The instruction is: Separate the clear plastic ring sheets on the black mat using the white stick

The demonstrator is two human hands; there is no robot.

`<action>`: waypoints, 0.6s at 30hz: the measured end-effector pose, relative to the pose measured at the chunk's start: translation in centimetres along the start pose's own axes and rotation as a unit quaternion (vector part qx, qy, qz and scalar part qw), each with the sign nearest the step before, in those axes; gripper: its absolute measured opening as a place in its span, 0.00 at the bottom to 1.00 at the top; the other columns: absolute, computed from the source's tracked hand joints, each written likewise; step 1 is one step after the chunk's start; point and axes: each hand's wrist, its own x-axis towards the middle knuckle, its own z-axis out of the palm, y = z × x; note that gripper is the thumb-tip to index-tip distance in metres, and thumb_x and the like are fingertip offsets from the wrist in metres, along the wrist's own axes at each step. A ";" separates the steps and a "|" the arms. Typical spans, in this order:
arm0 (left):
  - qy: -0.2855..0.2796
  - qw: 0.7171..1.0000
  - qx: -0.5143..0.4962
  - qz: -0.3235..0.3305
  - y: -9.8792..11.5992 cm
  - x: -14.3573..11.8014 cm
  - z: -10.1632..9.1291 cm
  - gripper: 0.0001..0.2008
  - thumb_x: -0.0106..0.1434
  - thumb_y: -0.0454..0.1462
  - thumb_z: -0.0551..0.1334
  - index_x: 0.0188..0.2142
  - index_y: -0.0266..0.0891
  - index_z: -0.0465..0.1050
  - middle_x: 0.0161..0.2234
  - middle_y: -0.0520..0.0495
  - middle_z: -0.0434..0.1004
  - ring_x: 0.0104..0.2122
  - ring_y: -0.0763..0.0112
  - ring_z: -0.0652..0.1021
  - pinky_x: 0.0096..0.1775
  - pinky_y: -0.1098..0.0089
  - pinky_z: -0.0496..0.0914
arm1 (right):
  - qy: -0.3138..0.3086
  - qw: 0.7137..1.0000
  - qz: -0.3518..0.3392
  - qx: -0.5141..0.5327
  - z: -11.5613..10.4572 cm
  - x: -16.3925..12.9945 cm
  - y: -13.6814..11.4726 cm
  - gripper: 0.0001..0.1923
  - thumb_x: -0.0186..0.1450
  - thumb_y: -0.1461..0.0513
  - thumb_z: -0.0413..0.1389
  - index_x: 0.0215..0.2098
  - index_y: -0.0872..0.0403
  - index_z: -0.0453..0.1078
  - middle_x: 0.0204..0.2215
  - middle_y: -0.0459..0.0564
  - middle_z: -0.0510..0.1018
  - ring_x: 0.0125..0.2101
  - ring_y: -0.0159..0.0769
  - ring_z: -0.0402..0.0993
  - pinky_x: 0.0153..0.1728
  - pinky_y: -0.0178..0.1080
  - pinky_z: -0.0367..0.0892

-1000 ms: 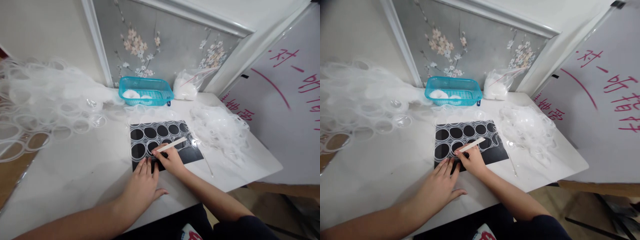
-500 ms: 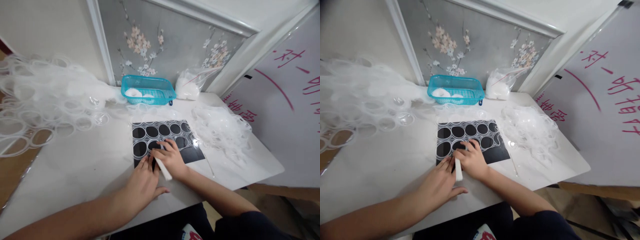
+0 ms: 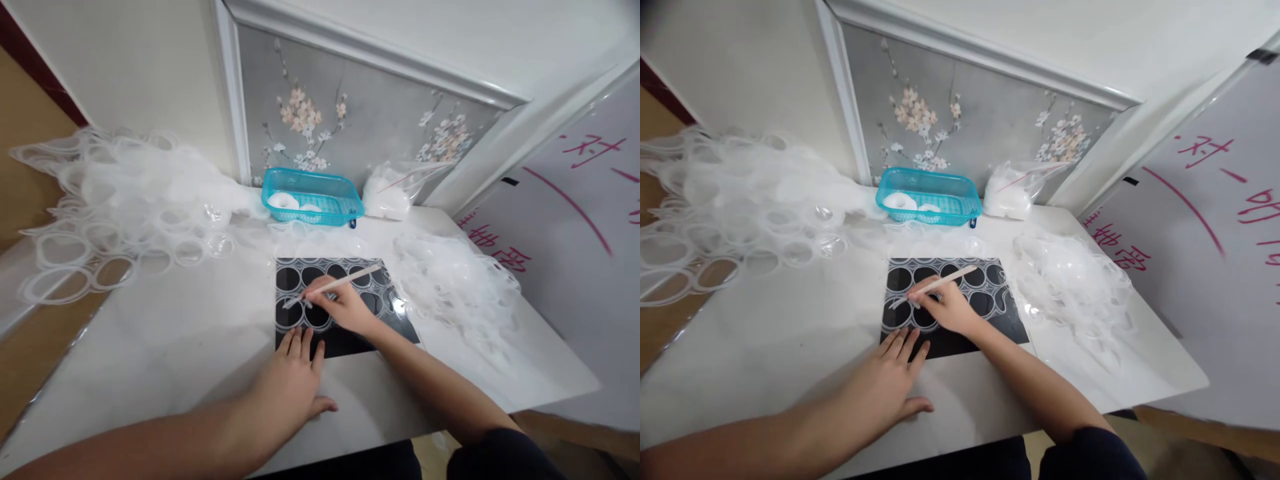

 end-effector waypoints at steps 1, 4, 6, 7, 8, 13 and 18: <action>-0.009 1.000 -0.001 -0.003 0.1 -0.1 0.0 0.44 0.56 0.61 0.60 0.59 0.28 0.64 0.58 0.22 0.63 0.58 0.37 0.66 0.56 0.46 0.61 | -0.040 0.999 -0.003 0.020 0.8 -0.1 0.1 0.09 0.67 0.59 0.55 0.36 0.53 0.76 0.34 0.50 0.80 0.39 0.37 0.76 0.43 0.41 0.71; -0.031 0.999 0.000 -0.007 0.2 -0.2 -0.1 0.43 0.57 0.60 0.59 0.61 0.29 0.63 0.59 0.22 0.61 0.58 0.36 0.65 0.56 0.44 0.60 | -0.130 0.991 -0.010 0.041 1.6 0.0 0.3 0.08 0.66 0.59 0.56 0.36 0.54 0.76 0.34 0.50 0.80 0.38 0.36 0.76 0.42 0.40 0.72; -0.042 0.999 0.006 -0.008 0.3 -0.3 -0.2 0.42 0.59 0.59 0.58 0.61 0.30 0.62 0.59 0.21 0.60 0.59 0.36 0.64 0.56 0.44 0.60 | -0.157 0.987 -0.012 0.036 1.5 0.1 0.7 0.08 0.66 0.60 0.57 0.35 0.55 0.76 0.34 0.50 0.79 0.38 0.35 0.76 0.41 0.39 0.72; -0.045 0.999 0.007 -0.009 0.3 -0.3 -0.2 0.42 0.59 0.59 0.58 0.61 0.30 0.62 0.59 0.21 0.61 0.59 0.36 0.64 0.56 0.44 0.61 | -0.158 0.987 -0.014 0.032 1.5 0.2 0.8 0.07 0.66 0.60 0.57 0.35 0.55 0.76 0.34 0.50 0.79 0.38 0.35 0.76 0.41 0.38 0.72; -0.046 0.999 0.005 -0.009 0.3 -0.3 -0.3 0.42 0.58 0.59 0.58 0.61 0.31 0.62 0.59 0.22 0.61 0.58 0.36 0.65 0.56 0.44 0.61 | -0.156 0.987 -0.016 0.027 1.4 0.2 1.0 0.07 0.66 0.61 0.57 0.35 0.55 0.76 0.34 0.50 0.79 0.38 0.36 0.76 0.42 0.38 0.72; -0.040 0.999 -0.003 -0.007 0.3 -0.2 -0.3 0.43 0.57 0.59 0.60 0.60 0.30 0.63 0.58 0.20 0.62 0.57 0.34 0.67 0.54 0.43 0.63 | -0.147 0.989 -0.028 0.009 1.5 -0.1 1.3 0.07 0.66 0.61 0.56 0.35 0.54 0.77 0.34 0.50 0.80 0.39 0.36 0.75 0.43 0.39 0.71; -0.030 0.999 0.001 -0.013 0.2 -0.3 -0.2 0.41 0.56 0.59 0.62 0.59 0.33 0.65 0.58 0.24 0.64 0.56 0.36 0.68 0.53 0.44 0.63 | -0.150 0.989 -0.020 -0.001 1.4 -0.1 1.1 0.07 0.65 0.61 0.57 0.34 0.54 0.77 0.34 0.50 0.80 0.39 0.37 0.75 0.43 0.39 0.71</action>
